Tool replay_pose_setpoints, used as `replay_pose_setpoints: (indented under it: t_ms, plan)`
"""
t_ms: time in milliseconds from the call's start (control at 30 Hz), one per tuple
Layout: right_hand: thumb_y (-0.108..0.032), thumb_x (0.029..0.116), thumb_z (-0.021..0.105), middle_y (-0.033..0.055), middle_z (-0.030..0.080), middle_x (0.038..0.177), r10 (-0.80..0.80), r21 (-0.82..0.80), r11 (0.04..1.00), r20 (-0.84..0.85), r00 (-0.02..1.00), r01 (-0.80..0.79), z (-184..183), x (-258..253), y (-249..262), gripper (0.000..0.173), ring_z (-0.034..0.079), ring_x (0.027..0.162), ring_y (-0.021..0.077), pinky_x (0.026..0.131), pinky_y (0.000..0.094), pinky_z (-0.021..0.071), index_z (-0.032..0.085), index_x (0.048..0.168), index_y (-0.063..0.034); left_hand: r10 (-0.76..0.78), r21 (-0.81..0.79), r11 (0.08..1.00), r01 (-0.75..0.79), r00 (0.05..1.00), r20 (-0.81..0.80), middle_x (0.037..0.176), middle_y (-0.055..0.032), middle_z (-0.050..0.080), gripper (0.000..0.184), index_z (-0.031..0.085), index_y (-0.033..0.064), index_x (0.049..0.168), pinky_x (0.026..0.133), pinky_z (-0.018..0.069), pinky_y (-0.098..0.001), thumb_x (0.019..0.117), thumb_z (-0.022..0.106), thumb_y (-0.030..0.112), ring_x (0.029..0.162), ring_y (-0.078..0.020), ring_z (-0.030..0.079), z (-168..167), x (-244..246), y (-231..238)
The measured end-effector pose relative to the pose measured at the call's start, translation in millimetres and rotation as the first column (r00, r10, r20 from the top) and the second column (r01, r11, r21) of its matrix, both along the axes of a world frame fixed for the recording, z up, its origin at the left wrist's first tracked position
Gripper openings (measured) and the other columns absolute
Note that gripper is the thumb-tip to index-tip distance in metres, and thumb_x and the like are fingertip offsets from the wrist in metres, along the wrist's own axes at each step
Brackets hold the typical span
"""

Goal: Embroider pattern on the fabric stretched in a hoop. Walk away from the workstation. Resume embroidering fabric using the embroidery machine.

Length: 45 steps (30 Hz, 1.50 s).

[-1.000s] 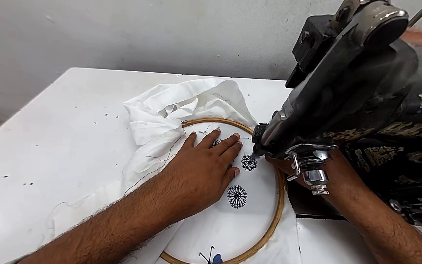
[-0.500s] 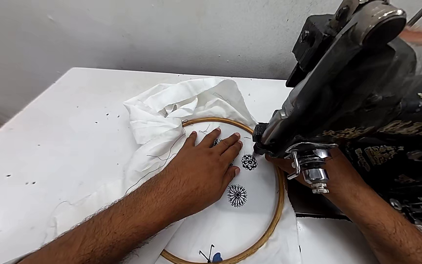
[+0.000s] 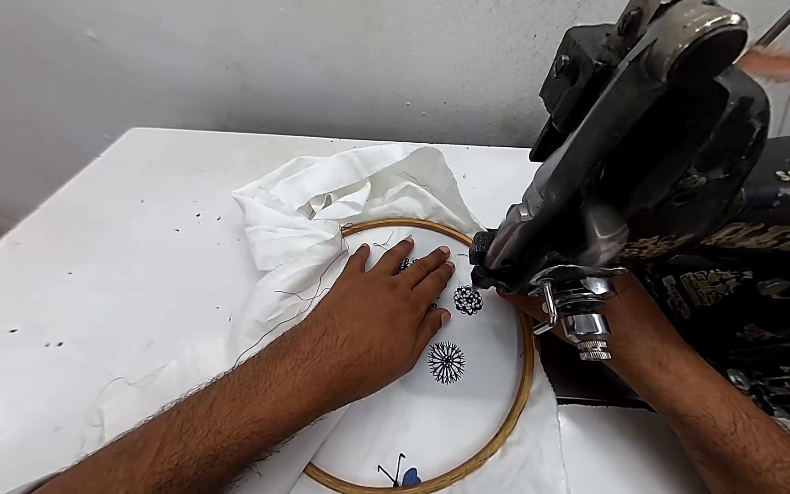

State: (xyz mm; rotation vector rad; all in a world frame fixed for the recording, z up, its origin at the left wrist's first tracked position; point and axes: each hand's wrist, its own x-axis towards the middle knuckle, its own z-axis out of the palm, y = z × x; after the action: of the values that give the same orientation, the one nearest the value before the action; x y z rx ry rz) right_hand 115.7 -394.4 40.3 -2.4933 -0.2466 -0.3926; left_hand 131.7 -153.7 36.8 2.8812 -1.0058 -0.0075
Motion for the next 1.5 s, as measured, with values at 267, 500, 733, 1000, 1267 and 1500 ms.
replay_pose_setpoints:
  t_ms: [267,500,733,1000,1267,1500]
  plan:
    - [-0.014,0.0833,0.074,0.0044,0.065,0.084,0.011,0.017,1.000,0.006,1.000,-0.011,1,2,0,0.015,0.062,0.080,0.0083,0.074,0.0297,0.0504,0.069,0.094,-0.0062,-0.009,0.000,1.000,0.009,1.000,0.013,0.163,0.0028,0.041,0.057,0.050,0.0206,0.153,0.112,0.0323,-0.0703,0.1077,0.029,0.048,0.151,-0.0315,0.036,-1,1,0]
    - [-0.022,0.0823,0.073,0.0030,0.066,0.085,-0.030,0.066,0.997,-0.027,0.999,0.032,0,4,-1,0.022,0.063,0.080,0.0052,0.074,0.0261,0.0508,0.068,0.096,-0.0067,-0.028,-0.025,0.999,0.028,1.000,0.008,0.162,0.0030,0.042,0.056,0.052,0.0196,0.151,0.110,0.0339,-0.0693,0.1076,0.032,0.048,0.150,-0.0324,0.037,0,3,2]
    - [-0.006,0.0832,0.080,0.0129,0.068,0.086,-0.050,-0.020,0.999,-0.066,0.997,0.049,-4,7,-2,0.015,0.066,0.082,0.0206,0.076,0.0431,0.0527,0.070,0.093,-0.0016,-0.041,-0.018,0.999,0.041,0.999,-0.010,0.162,0.0043,0.042,0.056,0.051,0.0211,0.152,0.110,0.0336,-0.0675,0.1078,0.032,0.050,0.150,-0.0311,0.037,2,6,4]
    - [-0.005,0.0826,0.080,0.0150,0.069,0.086,-0.049,-0.035,0.998,-0.065,0.997,0.047,-6,9,-4,0.017,0.066,0.082,0.0226,0.078,0.0452,0.0523,0.070,0.095,0.0008,-0.171,-0.204,0.966,0.156,0.984,-0.058,0.149,0.0054,0.057,0.042,0.064,0.0189,0.139,0.108,0.0392,-0.0570,0.1062,0.046,0.037,0.138,-0.0220,0.050,0,40,25]
    - [-0.005,0.0865,0.073,0.0173,0.066,0.092,-0.132,0.077,0.988,0.013,0.991,0.131,7,7,1,0.021,0.064,0.088,0.0223,0.079,0.0438,0.0500,0.066,0.104,0.0049,-0.196,-0.566,0.816,0.119,0.978,-0.077,0.117,-0.0063,0.071,0.025,0.072,0.0050,0.115,0.095,0.0543,-0.0332,0.1030,0.053,0.015,0.107,-0.0120,0.067,-5,67,38]
    - [-0.007,0.0868,0.072,0.0218,0.067,0.095,-0.129,0.105,0.988,0.116,0.985,0.117,1,11,2,0.023,0.066,0.090,0.0298,0.078,0.0512,0.0508,0.066,0.105,0.0063,-0.202,-0.542,0.830,0.132,0.977,-0.072,0.119,-0.0080,0.070,0.026,0.073,0.0047,0.116,0.099,0.0523,-0.0365,0.1027,0.052,0.015,0.112,-0.0155,0.065,-8,68,38]
